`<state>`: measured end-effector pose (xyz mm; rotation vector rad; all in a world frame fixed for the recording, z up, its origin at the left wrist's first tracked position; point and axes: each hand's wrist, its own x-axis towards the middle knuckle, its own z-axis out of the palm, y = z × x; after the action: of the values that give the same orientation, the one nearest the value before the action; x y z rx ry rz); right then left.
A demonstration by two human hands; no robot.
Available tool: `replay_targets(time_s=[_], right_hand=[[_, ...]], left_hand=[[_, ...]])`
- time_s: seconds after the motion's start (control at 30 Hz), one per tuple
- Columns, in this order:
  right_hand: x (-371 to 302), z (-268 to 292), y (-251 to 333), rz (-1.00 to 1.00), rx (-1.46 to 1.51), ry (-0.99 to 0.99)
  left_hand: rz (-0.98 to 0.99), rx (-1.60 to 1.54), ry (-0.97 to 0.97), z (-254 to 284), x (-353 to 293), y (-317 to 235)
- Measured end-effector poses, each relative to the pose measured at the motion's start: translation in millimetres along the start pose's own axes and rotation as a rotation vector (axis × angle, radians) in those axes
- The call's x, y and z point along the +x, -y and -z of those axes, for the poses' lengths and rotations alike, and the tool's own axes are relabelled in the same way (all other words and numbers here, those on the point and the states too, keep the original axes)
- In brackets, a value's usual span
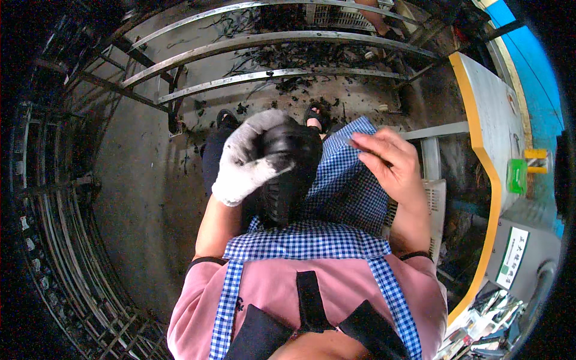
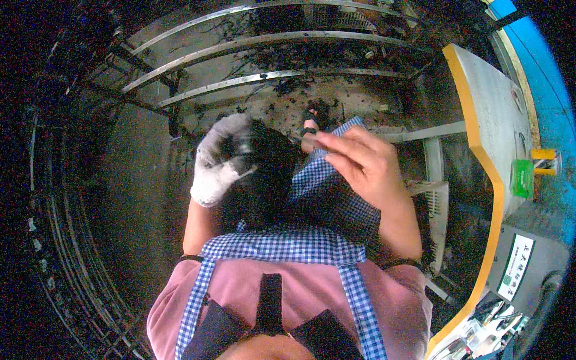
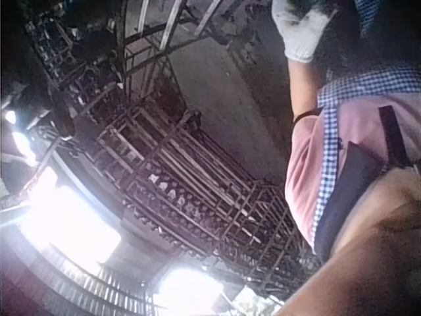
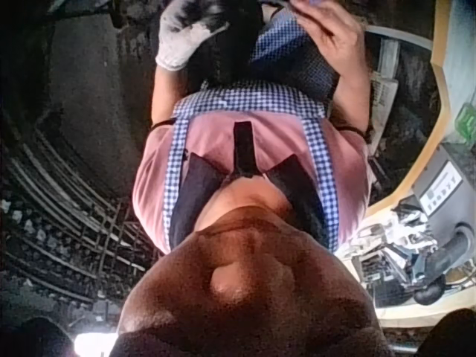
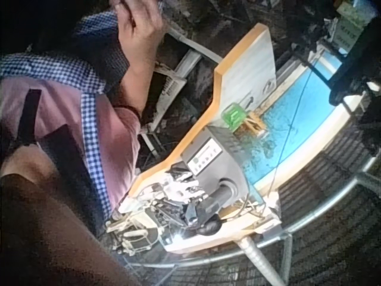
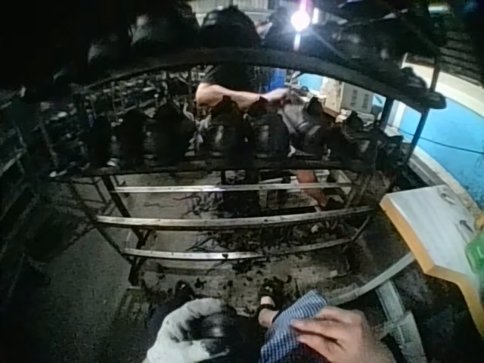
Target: Trimming and finishing shoes at a factory workstation.
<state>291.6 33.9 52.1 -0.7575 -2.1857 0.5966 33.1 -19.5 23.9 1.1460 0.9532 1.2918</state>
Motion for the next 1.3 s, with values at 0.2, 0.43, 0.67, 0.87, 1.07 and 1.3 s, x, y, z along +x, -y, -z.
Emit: replay_targets(time_s=[0.2, 0.43, 0.67, 0.87, 1.07, 1.3], right_hand=[[-49.9, -34.0, -26.8, -0.445, 0.138, 0.204], [-67.8, -72.6, -16.6, -0.516, 0.546, 0.219], [-85.1, -55.3, -48.8, -0.733, 1.065, -0.038], [-82.9, -55.5, -56.6, -0.818, 1.256, -0.027], [-80.7, -60.5, -48.2, -1.094, 1.063, -0.458], [-67.6, 1.3, -40.9, -0.803, 1.06, -0.611]], left_hand=[[-0.227, -0.24, -0.561, 35.1, 26.8, 7.9], [-0.001, -0.82, -0.658, 58.9, 40.3, 40.8], [0.181, -0.558, -0.57, 78.9, 21.0, 63.8], [0.213, -0.58, -0.624, 73.7, 27.7, 71.7], [0.213, -0.618, -0.491, 68.6, 33.9, 73.4], [0.29, -0.767, -0.373, 73.9, 32.8, 108.9]])
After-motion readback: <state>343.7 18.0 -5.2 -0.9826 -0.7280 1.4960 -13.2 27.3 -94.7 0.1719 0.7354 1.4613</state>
